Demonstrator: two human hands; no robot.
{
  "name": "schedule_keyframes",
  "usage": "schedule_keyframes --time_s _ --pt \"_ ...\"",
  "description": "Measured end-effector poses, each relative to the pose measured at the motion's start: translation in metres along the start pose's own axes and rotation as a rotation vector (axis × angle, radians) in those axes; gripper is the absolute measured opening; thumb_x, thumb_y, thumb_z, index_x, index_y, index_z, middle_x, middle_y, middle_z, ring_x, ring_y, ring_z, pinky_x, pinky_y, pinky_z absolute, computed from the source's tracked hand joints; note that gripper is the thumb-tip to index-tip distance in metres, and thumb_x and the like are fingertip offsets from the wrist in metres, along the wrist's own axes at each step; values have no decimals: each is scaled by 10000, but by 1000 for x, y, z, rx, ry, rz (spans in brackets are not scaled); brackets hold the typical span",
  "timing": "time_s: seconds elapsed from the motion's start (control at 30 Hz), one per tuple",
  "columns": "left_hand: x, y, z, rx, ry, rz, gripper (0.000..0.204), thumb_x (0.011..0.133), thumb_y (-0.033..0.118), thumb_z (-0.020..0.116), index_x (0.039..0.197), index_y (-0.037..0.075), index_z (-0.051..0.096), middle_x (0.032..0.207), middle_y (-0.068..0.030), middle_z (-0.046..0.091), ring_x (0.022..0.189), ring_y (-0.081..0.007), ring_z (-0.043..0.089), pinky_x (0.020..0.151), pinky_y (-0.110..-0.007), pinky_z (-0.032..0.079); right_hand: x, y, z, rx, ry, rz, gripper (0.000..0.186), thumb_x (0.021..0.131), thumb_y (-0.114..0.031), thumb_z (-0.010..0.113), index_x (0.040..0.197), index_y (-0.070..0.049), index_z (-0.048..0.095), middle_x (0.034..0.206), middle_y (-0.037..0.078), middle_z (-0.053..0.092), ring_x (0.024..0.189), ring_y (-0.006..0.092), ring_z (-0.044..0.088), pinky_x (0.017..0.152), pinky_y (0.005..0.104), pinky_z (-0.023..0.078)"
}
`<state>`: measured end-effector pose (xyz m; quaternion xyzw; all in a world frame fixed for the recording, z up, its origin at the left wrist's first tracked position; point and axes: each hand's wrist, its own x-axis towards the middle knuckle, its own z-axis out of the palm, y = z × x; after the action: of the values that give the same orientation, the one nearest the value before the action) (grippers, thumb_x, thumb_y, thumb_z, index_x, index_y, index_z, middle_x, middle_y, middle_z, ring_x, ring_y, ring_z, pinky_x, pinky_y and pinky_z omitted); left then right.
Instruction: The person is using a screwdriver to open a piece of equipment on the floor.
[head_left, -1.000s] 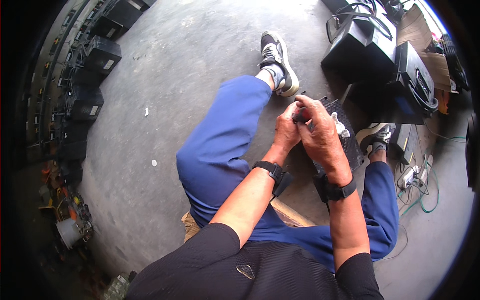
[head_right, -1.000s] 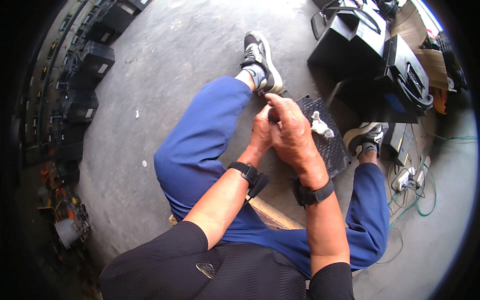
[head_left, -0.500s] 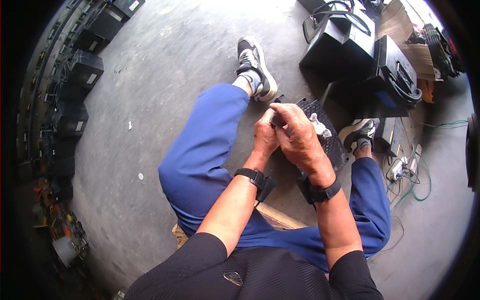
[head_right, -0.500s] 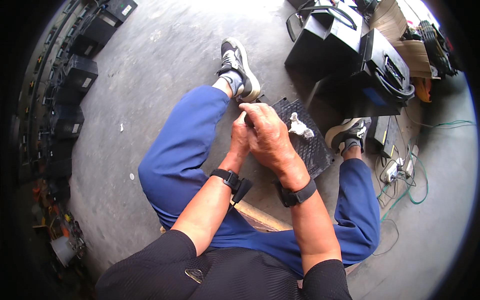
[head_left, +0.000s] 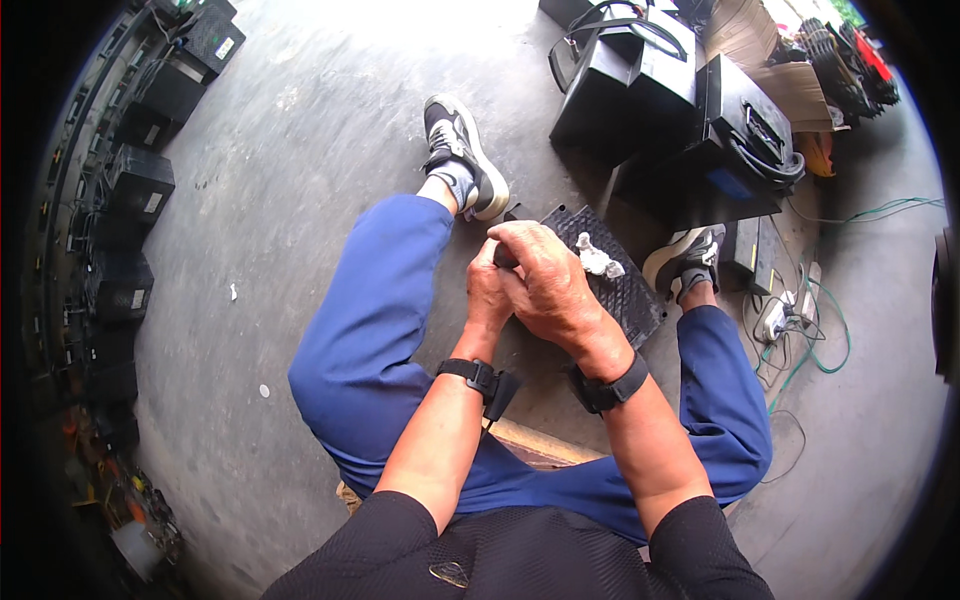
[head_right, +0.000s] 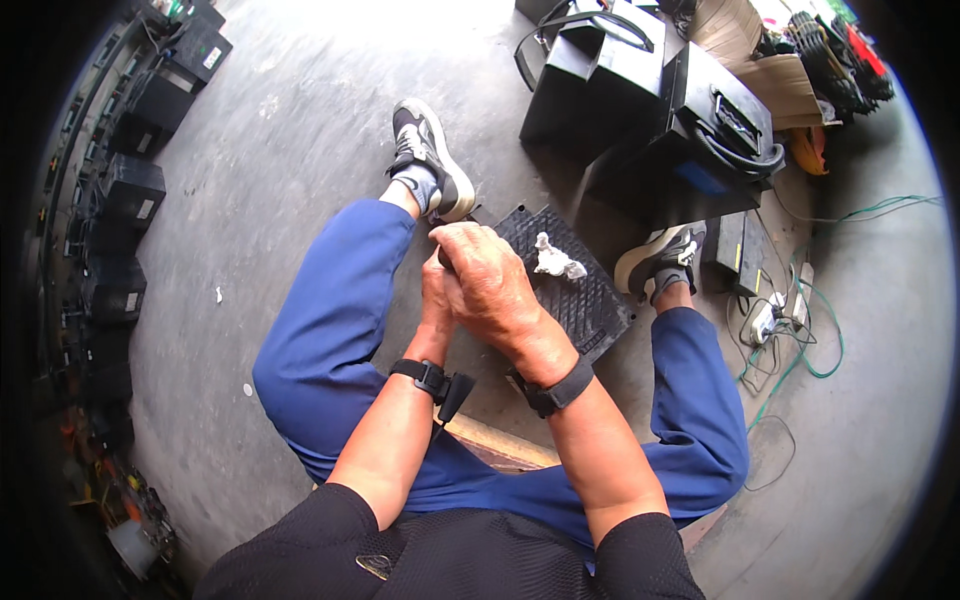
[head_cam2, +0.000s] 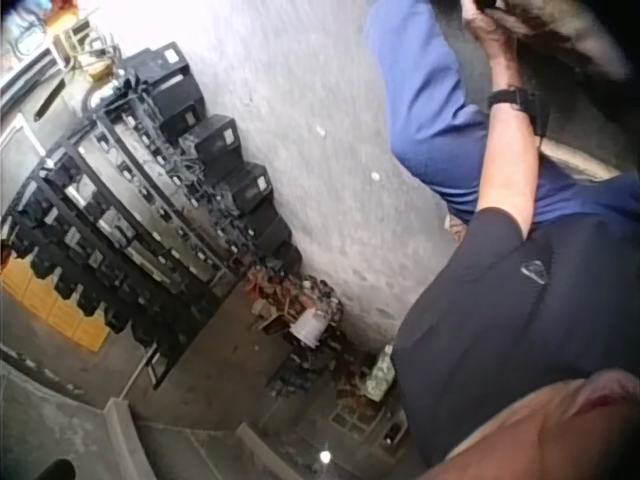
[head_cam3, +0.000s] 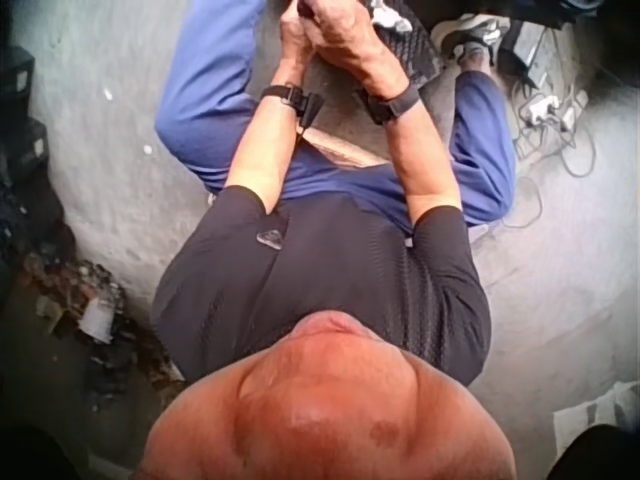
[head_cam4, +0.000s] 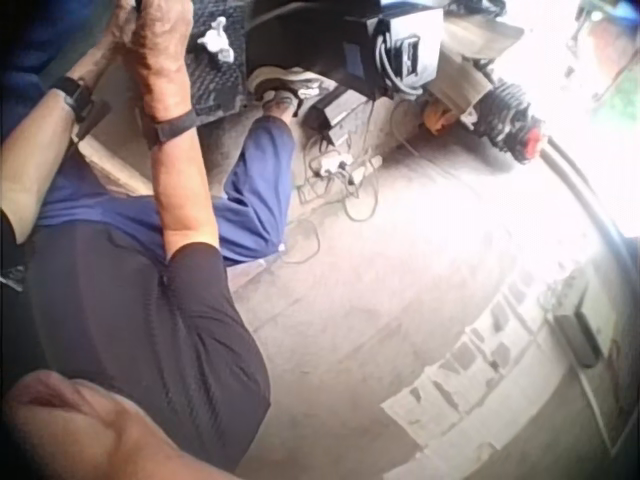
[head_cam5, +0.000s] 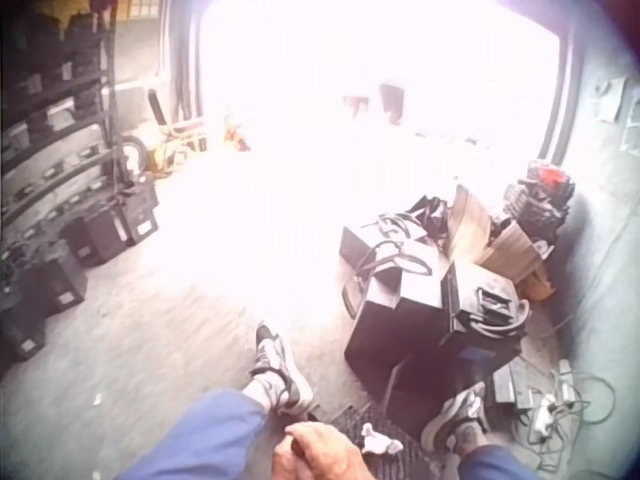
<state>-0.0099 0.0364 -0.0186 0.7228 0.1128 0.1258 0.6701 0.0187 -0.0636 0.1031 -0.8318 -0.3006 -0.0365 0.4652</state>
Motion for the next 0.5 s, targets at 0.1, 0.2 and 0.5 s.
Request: schedule_keyframes --time_s 0.1,0.2,0.5 --pt "-2 0 -4 66 -51 90 296 869 143 747 1129 36 657 893 -92 726 782 -200 660 723 -359 538 4 -6 -5 -218 -86 97 440 778 13 744 1204 -42 648 1057 152 640 973 345 637 832 415 542" --pt "-3 11 -1 -63 -33 21 363 899 155 749 1215 21 633 1022 -110 730 927 -191 692 813 -343 553 2 -2 -3 -164 -46 34 423 791 -9 741 1204 -47 660 1051 159 636 982 372 625 854 435 535" --pt "-12 3 -15 93 -76 29 372 950 142 718 1283 13 613 1130 -64 716 1026 -181 679 902 -315 531 -7 9 9 6 115 -54 488 769 -41 728 1246 -33 629 1129 179 682 1066 400 652 947 481 533"
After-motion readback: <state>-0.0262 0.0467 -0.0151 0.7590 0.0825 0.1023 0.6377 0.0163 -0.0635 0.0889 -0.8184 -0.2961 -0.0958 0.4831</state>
